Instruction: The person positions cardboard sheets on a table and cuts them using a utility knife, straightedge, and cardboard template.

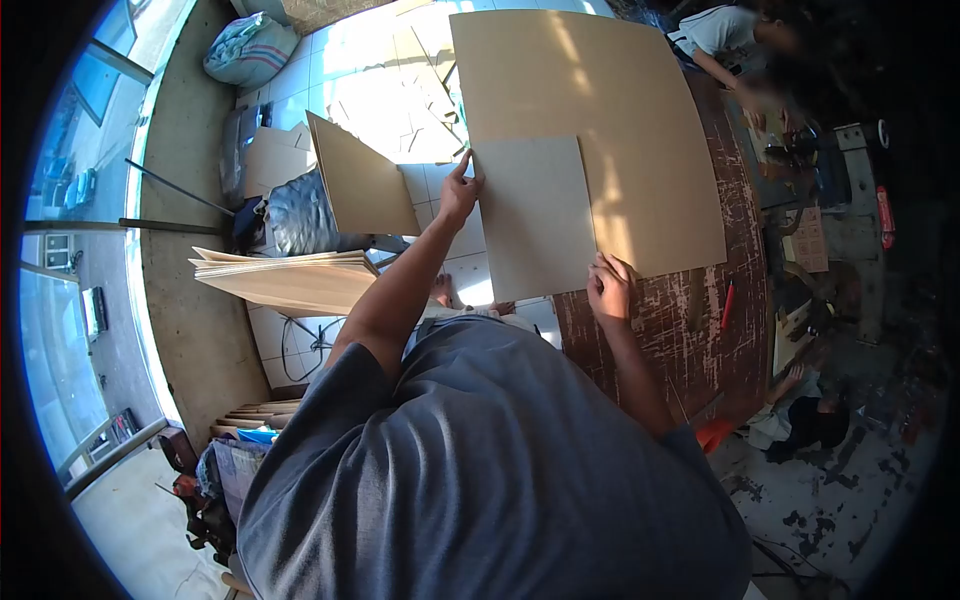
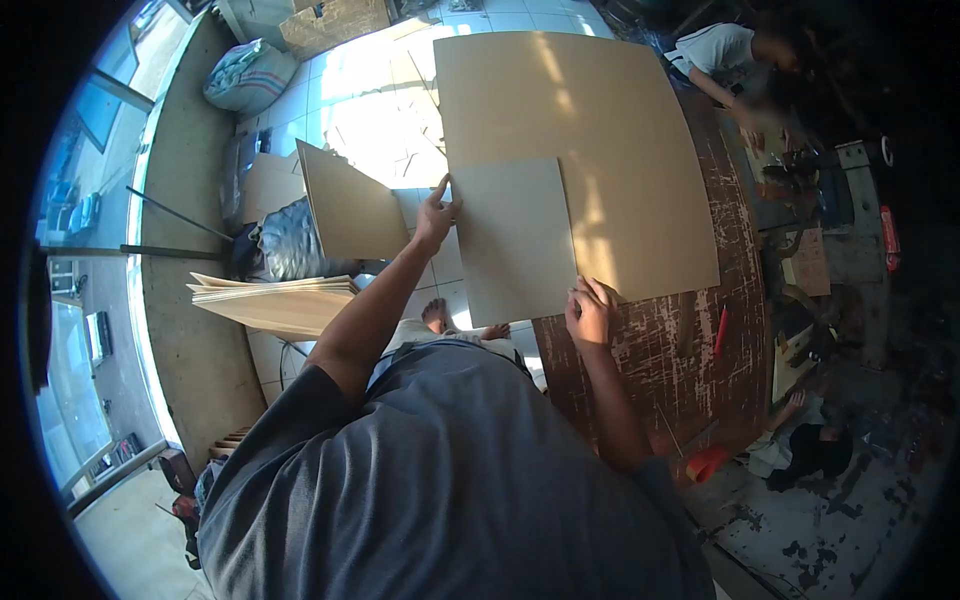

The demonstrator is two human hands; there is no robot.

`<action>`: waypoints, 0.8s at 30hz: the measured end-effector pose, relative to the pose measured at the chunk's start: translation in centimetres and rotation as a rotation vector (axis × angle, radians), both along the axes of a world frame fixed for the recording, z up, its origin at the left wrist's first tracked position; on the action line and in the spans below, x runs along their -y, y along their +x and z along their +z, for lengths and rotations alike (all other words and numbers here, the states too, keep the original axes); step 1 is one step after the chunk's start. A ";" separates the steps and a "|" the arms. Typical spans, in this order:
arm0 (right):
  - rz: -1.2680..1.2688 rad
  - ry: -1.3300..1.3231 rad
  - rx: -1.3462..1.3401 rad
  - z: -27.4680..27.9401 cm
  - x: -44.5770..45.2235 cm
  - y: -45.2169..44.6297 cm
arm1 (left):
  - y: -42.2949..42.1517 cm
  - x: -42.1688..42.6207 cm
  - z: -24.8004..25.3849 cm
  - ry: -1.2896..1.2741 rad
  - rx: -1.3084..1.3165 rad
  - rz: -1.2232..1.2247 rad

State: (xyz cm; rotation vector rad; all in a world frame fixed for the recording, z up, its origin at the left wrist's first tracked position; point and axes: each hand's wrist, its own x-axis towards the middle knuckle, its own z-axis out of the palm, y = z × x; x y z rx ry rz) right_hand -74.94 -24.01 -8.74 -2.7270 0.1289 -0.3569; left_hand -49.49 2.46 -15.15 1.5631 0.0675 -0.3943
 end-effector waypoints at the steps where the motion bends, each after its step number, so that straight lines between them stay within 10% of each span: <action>1: -0.063 -0.035 -0.033 0.0 -0.5 0.0 | 0.0 0.1 0.2 -0.011 0.003 -0.023; 10: -0.369 -0.185 -0.244 1.3 -4.0 1.1 | -2.0 1.7 3.3 0.603 0.603 0.204; 18: -0.522 -0.197 -0.254 1.3 -5.0 1.8 | -7.6 9.7 4.1 0.379 0.973 -0.716; 24: -0.619 -0.182 -0.046 -1.0 -5.6 1.3 | -9.7 12.0 4.4 0.787 0.838 -1.098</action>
